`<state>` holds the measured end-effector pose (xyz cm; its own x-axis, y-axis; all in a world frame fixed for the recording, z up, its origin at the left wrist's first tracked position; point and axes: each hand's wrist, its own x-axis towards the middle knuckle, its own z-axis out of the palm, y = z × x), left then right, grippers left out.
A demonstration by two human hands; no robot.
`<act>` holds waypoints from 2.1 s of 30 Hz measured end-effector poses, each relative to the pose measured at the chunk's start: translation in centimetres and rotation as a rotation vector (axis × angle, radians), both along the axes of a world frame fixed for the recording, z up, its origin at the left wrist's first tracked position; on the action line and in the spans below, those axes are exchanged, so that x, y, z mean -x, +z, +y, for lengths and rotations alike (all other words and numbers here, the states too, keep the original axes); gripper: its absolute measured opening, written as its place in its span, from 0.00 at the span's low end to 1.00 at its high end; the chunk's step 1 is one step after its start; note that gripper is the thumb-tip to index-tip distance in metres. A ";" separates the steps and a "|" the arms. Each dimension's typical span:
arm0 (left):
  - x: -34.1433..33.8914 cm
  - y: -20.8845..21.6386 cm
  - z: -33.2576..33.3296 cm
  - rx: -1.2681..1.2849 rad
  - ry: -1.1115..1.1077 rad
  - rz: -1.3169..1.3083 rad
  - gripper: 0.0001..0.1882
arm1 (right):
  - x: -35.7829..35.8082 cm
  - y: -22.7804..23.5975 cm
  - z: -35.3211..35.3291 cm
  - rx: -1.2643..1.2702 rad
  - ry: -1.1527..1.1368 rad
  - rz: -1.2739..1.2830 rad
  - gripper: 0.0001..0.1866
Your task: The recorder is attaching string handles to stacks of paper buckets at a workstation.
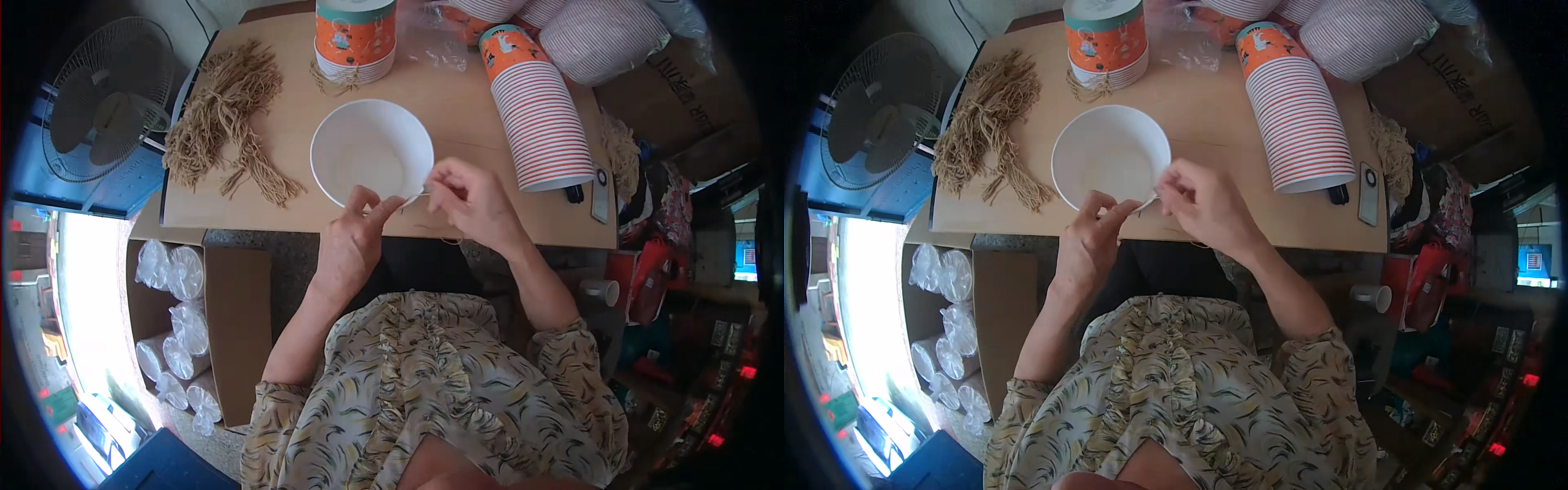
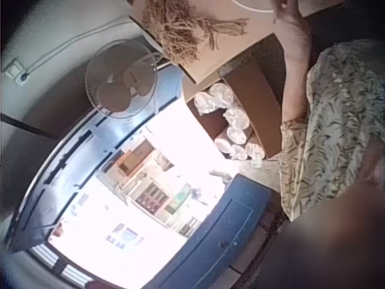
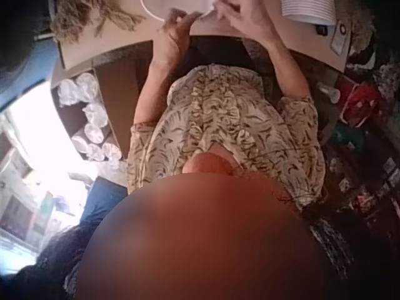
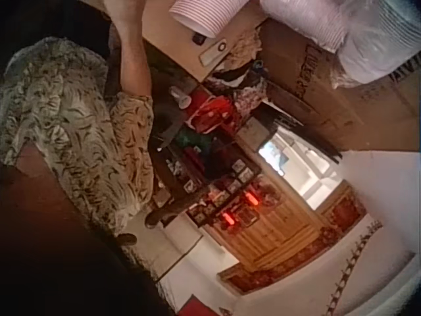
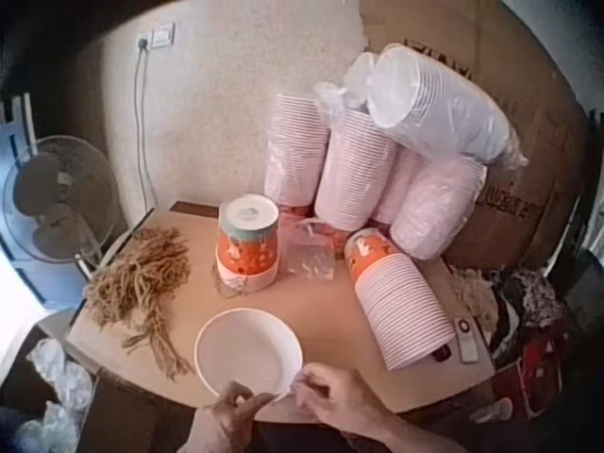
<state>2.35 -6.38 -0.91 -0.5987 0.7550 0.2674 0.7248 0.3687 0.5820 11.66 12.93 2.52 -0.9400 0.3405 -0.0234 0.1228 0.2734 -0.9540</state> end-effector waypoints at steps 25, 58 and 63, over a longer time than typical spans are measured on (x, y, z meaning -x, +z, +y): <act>6.0 2.2 -0.3 -0.026 -0.262 -0.202 0.22 | -2.3 -1.5 1.3 0.570 0.242 -0.090 0.07; 4.7 3.2 4.1 -0.106 -0.482 -1.133 0.12 | -2.4 -0.9 0.5 -0.004 -0.062 0.328 0.05; 4.4 3.1 3.8 -0.125 -0.422 -1.155 0.10 | -2.0 -0.9 0.2 0.042 -0.094 0.270 0.05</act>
<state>-2.06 -2.60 2.14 -0.2474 0.9534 -0.1725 -0.1890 0.1271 0.9737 13.63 13.13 1.61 -0.8784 0.4304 0.2076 -0.1146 0.2321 -0.9659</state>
